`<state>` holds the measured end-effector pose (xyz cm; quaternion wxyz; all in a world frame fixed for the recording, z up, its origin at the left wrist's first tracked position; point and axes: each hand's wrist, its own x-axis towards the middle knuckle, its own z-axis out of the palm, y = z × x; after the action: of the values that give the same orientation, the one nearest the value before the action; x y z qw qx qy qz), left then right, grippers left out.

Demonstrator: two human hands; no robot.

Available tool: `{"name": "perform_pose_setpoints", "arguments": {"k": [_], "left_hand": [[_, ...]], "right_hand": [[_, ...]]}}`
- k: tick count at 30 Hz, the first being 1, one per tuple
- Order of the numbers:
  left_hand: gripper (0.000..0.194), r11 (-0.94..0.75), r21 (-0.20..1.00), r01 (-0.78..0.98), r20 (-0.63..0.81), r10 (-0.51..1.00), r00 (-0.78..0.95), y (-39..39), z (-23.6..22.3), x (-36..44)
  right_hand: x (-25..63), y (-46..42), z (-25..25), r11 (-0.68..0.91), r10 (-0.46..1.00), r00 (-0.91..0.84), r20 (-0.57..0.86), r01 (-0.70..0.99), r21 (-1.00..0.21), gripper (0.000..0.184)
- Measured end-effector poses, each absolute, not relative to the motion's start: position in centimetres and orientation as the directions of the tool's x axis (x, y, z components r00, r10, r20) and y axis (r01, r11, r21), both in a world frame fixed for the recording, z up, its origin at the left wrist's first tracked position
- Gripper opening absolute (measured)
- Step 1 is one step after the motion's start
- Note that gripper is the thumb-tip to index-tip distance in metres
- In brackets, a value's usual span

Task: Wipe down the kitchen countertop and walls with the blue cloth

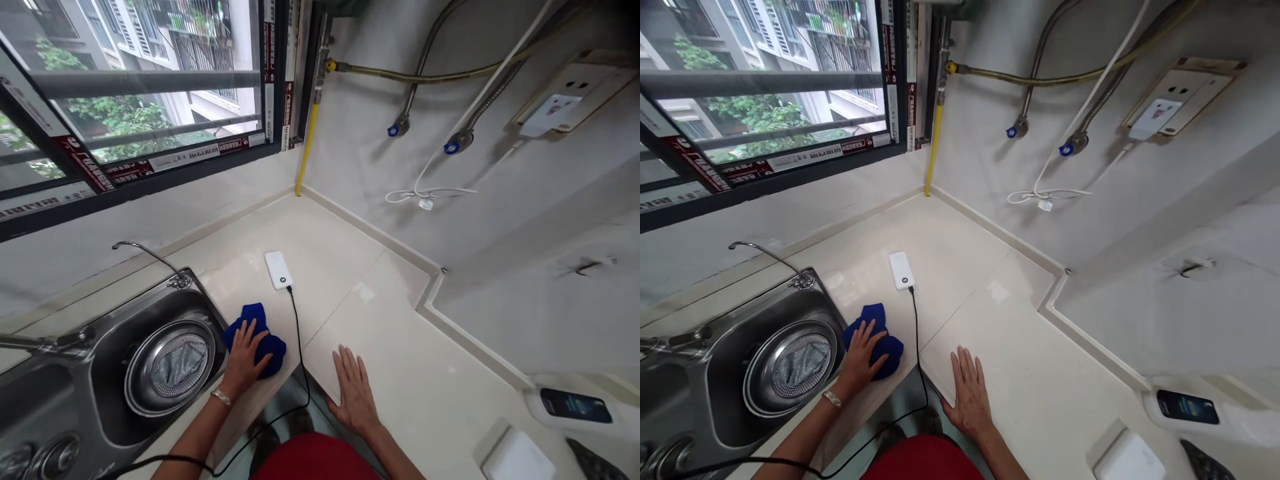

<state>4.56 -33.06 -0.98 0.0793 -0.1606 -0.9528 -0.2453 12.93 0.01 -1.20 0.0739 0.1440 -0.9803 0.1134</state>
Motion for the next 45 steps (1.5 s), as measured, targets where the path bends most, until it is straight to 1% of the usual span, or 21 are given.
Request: {"name": "perform_pose_setpoints", "arguments": {"k": [2,4,9,15,18,24,28,31,35,41,45], "left_hand": [[0.059,0.846,0.462,0.265,0.237,0.170,-0.956,-33.9,-1.4,3.4],[0.063,0.858,0.468,0.212,0.233,0.112,-0.966,-34.7,-1.8,2.0],[0.061,0.893,0.425,0.148,0.221,0.056,-0.974,-36.7,-1.8,-2.7],[0.063,0.927,0.371,0.055,0.257,-0.046,-0.965,-38.4,-0.9,-8.4],[0.063,0.937,0.350,0.010,0.275,-0.093,-0.957,-39.4,-0.5,-11.3],[0.066,0.933,0.351,-0.076,0.272,-0.180,-0.945,-42.1,-0.2,-17.0],[0.065,0.935,0.343,-0.094,0.266,-0.193,-0.944,-42.8,-0.3,-19.4],[0.060,0.931,0.358,-0.066,0.234,-0.159,-0.959,-41.7,-0.2,-19.7],[0.053,0.921,0.380,0.088,0.197,0.013,-0.980,-38.5,0.3,-17.8],[0.045,0.871,0.423,0.248,0.209,0.173,-0.963,-35.8,0.3,-9.9],[0.043,0.849,0.427,0.311,0.212,0.240,-0.947,-34.7,0.0,-3.3]], "right_hand": [[12.9,0.1,-1.0,0.931,-0.263,-0.950,0.167,-0.295,-0.212,0.104],[12.8,0.1,-0.9,0.932,-0.260,-0.953,0.156,-0.290,-0.217,0.102],[12.8,0.1,-0.8,0.933,-0.263,-0.956,0.131,-0.287,-0.219,0.105],[12.7,0.0,-0.6,0.939,-0.276,-0.951,0.140,-0.298,-0.170,0.098],[12.7,-0.1,-0.4,0.940,-0.282,-0.948,0.149,-0.304,-0.156,0.097],[12.5,-0.1,-0.5,0.947,-0.271,-0.953,0.139,-0.290,-0.142,0.097],[12.4,-0.1,-0.8,0.950,-0.266,-0.955,0.129,-0.282,-0.133,0.097],[12.3,-0.1,-0.7,0.950,-0.262,-0.956,0.134,-0.280,-0.138,0.096],[12.4,-0.2,-0.6,0.948,-0.264,-0.953,0.149,-0.285,-0.144,0.096],[12.5,-0.2,-1.0,0.947,-0.274,-0.941,0.196,-0.300,-0.114,0.098],[12.6,-0.2,-1.3,0.941,-0.285,-0.927,0.245,-0.319,-0.110,0.094]]}}
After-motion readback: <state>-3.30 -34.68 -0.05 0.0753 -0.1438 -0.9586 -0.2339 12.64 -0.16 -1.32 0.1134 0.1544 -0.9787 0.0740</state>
